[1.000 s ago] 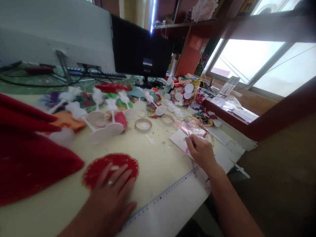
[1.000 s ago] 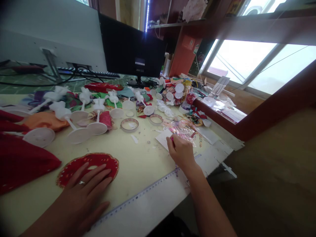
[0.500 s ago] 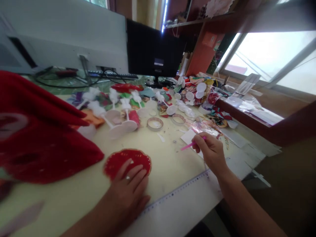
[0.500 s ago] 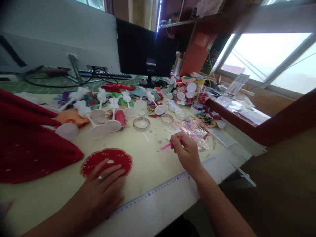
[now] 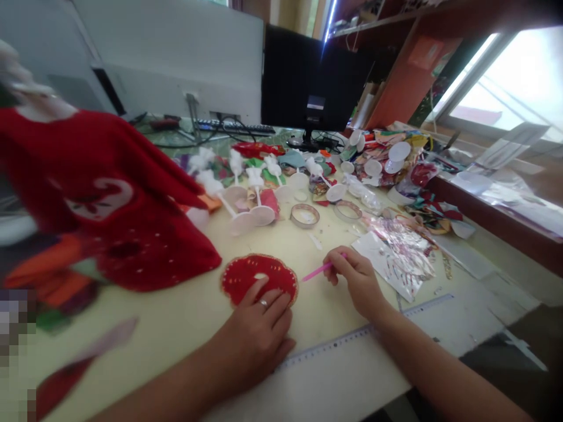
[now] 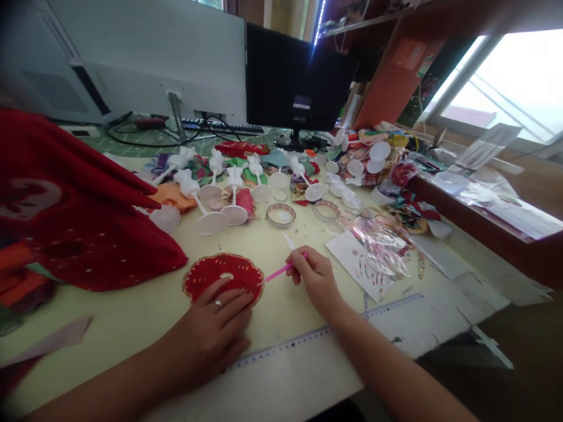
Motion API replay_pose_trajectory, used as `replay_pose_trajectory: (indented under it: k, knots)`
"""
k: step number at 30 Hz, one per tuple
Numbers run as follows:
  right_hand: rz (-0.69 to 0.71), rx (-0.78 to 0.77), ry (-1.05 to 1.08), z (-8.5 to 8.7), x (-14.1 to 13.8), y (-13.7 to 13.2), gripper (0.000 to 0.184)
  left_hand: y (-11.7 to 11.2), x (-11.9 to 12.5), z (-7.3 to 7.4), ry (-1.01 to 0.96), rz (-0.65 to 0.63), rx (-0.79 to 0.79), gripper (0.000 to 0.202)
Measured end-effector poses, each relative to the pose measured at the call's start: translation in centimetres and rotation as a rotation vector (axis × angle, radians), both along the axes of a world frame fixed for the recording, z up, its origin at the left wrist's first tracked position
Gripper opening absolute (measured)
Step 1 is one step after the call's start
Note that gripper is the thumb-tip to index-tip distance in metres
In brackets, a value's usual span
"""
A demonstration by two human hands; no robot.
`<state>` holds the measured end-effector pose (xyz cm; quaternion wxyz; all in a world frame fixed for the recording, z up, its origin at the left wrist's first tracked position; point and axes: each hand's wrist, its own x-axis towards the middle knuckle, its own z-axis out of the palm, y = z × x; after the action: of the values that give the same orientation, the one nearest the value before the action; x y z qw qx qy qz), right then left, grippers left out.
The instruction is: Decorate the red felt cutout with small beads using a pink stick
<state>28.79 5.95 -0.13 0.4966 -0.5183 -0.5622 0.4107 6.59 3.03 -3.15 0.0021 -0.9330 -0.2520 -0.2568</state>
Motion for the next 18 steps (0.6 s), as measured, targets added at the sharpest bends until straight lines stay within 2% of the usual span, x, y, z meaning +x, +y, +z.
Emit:
replay_pose_trajectory:
  k: [18]
  knots:
    - [0.037, -0.030, -0.061, 0.04, -0.17, -0.23, 0.028, -0.20, -0.24, 0.13, 0.046, 0.015, -0.044, 0.025]
